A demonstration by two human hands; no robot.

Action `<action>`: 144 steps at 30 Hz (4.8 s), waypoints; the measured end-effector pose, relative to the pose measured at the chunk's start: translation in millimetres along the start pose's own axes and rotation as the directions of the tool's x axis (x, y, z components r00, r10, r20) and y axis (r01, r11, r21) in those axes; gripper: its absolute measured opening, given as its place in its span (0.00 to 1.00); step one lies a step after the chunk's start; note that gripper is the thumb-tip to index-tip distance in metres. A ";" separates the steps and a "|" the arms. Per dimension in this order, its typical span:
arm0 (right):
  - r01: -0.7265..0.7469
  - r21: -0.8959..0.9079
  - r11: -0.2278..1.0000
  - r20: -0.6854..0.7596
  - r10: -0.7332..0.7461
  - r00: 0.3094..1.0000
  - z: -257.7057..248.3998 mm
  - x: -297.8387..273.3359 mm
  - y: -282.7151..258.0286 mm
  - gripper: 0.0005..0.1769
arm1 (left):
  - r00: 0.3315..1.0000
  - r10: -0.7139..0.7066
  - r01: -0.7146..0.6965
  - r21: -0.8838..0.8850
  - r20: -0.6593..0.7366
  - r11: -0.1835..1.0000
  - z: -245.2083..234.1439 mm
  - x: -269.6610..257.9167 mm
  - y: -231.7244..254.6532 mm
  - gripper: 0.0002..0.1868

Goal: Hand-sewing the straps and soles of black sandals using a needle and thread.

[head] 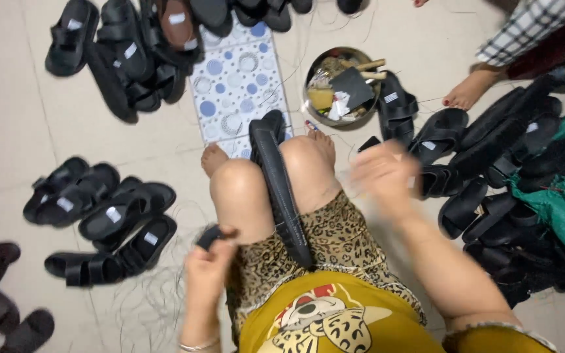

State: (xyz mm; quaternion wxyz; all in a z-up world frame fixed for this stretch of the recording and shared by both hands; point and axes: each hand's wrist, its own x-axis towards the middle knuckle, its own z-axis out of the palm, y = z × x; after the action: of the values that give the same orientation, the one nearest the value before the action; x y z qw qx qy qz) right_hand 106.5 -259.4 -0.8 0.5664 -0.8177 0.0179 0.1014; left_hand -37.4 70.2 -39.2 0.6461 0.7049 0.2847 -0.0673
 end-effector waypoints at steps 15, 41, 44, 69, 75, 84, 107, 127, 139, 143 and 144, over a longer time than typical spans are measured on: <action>0.131 0.074 0.989 0.207 -0.143 0.968 -2.0 -13.8 48.9 0.16 | 0.923 -0.111 -0.095 0.498 0.367 0.862 55.5 -25.9 61.5 0.17; -0.145 0.258 0.955 0.136 0.113 0.984 -2.6 23.1 70.8 0.10 | 0.742 0.145 0.170 -0.393 0.655 0.904 -8.2 -15.6 -33.4 0.21; 0.077 -0.048 0.996 0.089 -0.073 0.993 -20.0 16.5 39.0 0.31 | 0.999 -0.030 0.032 -0.201 0.012 0.979 -35.6 2.0 7.6 0.15; 0.759 -0.455 0.466 0.868 0.043 0.494 28.8 -5.9 -40.9 0.35 | 0.826 0.359 -0.526 0.365 0.434 0.768 67.3 9.4 36.8 0.62; 0.687 -0.481 0.545 0.793 -0.064 0.606 50.1 -0.1 -14.5 0.11 | 0.768 0.506 -0.631 0.327 0.393 0.704 68.8 9.9 28.7 0.61; 0.455 -0.242 0.857 0.720 -0.156 0.676 30.8 -8.6 -4.3 0.23 | 0.888 0.277 0.076 -0.711 0.368 0.699 33.0 0.0 -1.3 0.10; 0.500 -0.284 0.818 0.672 -0.202 0.712 34.8 -13.0 -7.1 0.22 | 0.638 0.766 -0.540 0.661 -0.082 0.521 30.3 -4.7 81.9 0.13; 0.693 -0.266 0.670 0.600 -0.447 0.663 34.0 -15.9 -3.2 0.14 | 0.863 0.261 -0.354 0.150 0.432 0.923 71.2 -18.5 62.2 0.17; -0.128 0.046 0.991 0.608 0.074 0.791 14.8 -16.9 39.5 0.15 | 0.906 0.042 -0.194 0.325 0.421 0.926 74.1 -0.4 80.0 0.52; -0.231 0.477 0.848 0.625 -0.143 0.767 11.0 -23.9 37.1 0.15 | 0.909 0.006 -0.178 0.375 0.417 0.910 75.3 -5.9 75.2 0.51; -0.219 0.534 0.816 0.606 -0.190 0.773 0.7 -24.3 28.1 0.17 | 0.920 -0.018 -0.145 0.381 0.392 0.913 77.3 -6.0 75.2 0.52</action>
State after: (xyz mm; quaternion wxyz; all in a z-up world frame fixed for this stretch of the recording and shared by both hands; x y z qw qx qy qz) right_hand 78.5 -270.9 -22.4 0.7577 -0.5230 -0.1376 0.3652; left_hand 15.5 -5.3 17.2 0.5322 0.8045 0.1081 -0.2408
